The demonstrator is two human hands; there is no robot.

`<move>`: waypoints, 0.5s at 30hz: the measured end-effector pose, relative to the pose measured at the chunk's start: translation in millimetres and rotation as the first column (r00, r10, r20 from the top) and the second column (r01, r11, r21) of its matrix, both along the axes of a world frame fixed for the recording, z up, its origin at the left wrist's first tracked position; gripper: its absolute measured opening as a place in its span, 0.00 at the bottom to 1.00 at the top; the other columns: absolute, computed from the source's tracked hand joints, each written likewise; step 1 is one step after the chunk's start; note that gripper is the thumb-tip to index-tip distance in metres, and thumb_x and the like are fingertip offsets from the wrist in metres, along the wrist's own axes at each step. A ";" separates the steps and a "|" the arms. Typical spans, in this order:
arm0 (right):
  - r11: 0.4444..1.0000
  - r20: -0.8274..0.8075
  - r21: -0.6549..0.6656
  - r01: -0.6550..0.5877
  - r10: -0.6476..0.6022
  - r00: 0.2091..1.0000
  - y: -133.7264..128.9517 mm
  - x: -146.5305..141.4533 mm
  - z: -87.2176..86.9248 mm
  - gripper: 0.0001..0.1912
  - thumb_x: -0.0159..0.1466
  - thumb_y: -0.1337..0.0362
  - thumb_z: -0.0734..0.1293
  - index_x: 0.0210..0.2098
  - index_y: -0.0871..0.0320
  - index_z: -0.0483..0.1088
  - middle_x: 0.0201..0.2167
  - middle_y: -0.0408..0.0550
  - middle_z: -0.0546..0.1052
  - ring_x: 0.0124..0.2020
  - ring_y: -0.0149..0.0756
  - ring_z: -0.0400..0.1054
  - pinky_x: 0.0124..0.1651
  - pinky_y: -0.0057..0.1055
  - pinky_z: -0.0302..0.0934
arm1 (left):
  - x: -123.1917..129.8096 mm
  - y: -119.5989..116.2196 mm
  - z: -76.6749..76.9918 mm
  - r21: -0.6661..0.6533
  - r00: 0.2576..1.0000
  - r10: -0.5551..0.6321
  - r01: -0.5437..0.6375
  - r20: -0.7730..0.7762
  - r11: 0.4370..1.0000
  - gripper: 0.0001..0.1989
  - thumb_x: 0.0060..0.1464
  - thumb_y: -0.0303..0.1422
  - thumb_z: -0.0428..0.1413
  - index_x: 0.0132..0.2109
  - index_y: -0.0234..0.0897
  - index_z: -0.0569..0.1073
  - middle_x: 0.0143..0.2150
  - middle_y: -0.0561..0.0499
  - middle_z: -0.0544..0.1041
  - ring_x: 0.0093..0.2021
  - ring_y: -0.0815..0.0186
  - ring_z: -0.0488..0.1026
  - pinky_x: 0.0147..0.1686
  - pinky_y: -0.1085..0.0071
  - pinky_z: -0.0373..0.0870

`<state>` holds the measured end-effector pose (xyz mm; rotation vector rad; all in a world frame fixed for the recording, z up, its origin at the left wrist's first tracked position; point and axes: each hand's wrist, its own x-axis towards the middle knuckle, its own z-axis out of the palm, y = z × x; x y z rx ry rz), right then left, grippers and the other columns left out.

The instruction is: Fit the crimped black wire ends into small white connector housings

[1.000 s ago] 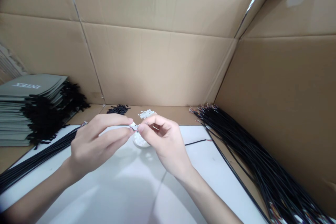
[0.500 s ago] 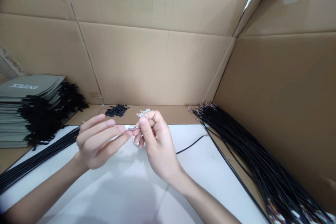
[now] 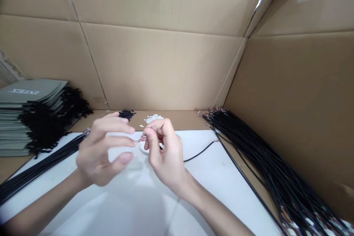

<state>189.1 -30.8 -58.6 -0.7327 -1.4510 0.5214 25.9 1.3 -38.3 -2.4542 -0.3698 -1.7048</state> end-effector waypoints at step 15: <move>0.978 0.287 0.202 0.039 -0.098 0.953 -3.6 -1.8 -5.9 0.08 0.69 0.74 0.61 0.41 0.54 0.63 0.31 0.41 0.74 0.26 0.26 0.66 0.28 0.24 0.63 | -15.3 -18.8 30.8 -0.696 0.983 -0.006 -0.124 -0.182 0.707 0.10 0.65 0.33 0.54 0.35 0.46 0.77 0.51 0.57 0.72 0.53 0.69 0.70 0.52 0.75 0.63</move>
